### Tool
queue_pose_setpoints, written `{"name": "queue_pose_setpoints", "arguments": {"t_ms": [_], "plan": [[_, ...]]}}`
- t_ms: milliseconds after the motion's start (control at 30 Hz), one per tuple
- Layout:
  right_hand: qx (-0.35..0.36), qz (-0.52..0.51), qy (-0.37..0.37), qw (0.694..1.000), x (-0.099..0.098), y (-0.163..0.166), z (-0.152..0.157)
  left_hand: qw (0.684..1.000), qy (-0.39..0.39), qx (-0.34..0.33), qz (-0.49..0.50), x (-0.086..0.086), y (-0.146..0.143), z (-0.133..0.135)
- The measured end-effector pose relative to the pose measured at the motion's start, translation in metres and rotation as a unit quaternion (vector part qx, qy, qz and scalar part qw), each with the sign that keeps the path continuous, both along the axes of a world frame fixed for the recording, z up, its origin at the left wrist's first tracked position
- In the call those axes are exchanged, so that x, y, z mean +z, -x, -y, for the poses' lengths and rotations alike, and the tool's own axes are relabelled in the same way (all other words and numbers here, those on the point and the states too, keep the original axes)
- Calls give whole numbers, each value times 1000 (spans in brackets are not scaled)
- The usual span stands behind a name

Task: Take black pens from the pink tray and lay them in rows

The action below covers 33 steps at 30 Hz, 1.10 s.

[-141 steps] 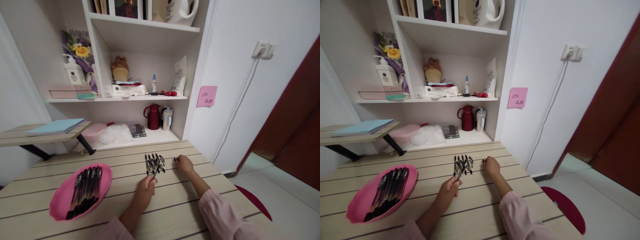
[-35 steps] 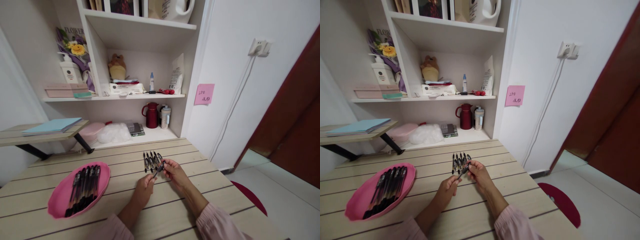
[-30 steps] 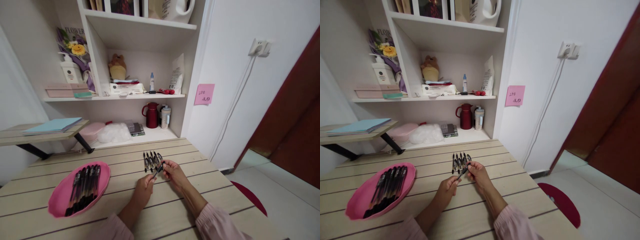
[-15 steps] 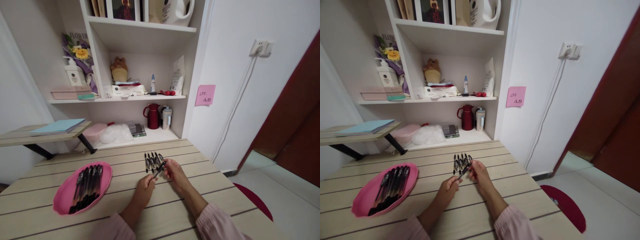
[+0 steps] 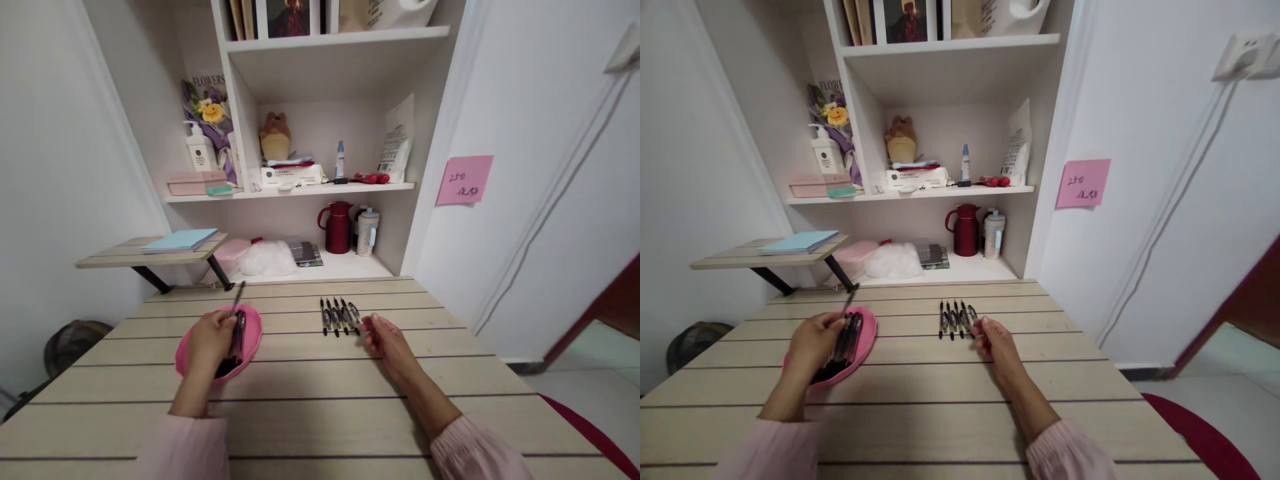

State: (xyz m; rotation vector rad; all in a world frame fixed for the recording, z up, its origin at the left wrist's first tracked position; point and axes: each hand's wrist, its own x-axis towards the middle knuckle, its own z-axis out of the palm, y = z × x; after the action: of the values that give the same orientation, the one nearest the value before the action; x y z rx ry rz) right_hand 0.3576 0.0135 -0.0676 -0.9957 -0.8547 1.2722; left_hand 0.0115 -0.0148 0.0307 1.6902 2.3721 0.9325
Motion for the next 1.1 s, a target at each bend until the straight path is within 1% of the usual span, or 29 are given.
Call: {"name": "queue_pose_setpoints", "arguments": {"t_ms": [67, 100, 167, 233, 333, 500, 567, 633, 667, 733, 767, 833, 900, 967, 1000, 1033, 1100], "plan": [[-4, 0, 3, 1000, 0, -1, -1, 992, 91, 60, -55, 0, 33, 3], [-7, 0, 4, 1000, -1, -2, -1, 989, 112, 75, -66, -2, 45, 4], [-11, 1, 6, 1000, -4, -3, -3, 983, 139, 88, -76, -9, 57, 5], [-14, 2, 8, 1000, -7, -5, -5, 982, 148, 88, -82, -16, 58, 5], [-25, 4, 8, 1000, -9, -7, -8, 979, 157, 88, -93, -23, 50, 4], [-60, 0, -1, 998, -5, -13, -9, 972, 189, 93, -104, -19, 43, 6], [-86, 25, 0, 996, -5, -16, -10, 967, 215, 89, -105, -17, 45, 6], [-122, 83, 4, 989, -9, -19, -13, 965, 225, 79, -106, -16, 48, 6], [-138, 122, 3, 983, -11, -21, -15, 967, 218, 75, -109, -16, 49, 5], [-157, 216, -7, 964, -16, -24, -19, 973, 183, 73, -122, -16, 46, 3], [-158, 277, -13, 948, -18, -24, -21, 976, 158, 68, -131, -15, 43, 3], [-151, 399, -19, 904, -19, -23, -23, 985, 93, 38, -140, -14, 30, 2], [-139, 481, -16, 865, -16, -18, -25, 990, 25, -13, -136, -13, 11, 1], [-131, 508, -11, 851, -10, -10, -25, 989, -22, -84, -122, -14, -14, 1], [-125, 521, -2, 844, -7, -5, -25, 984, -38, -129, -114, -16, -27, 2], [-116, 547, 13, 829, -4, 0, -25, 979, -47, -167, -104, -18, -41, 3], [-92, 614, 50, 782, 0, 10, -25, 968, -48, -227, -95, -23, -65, 5]]}}
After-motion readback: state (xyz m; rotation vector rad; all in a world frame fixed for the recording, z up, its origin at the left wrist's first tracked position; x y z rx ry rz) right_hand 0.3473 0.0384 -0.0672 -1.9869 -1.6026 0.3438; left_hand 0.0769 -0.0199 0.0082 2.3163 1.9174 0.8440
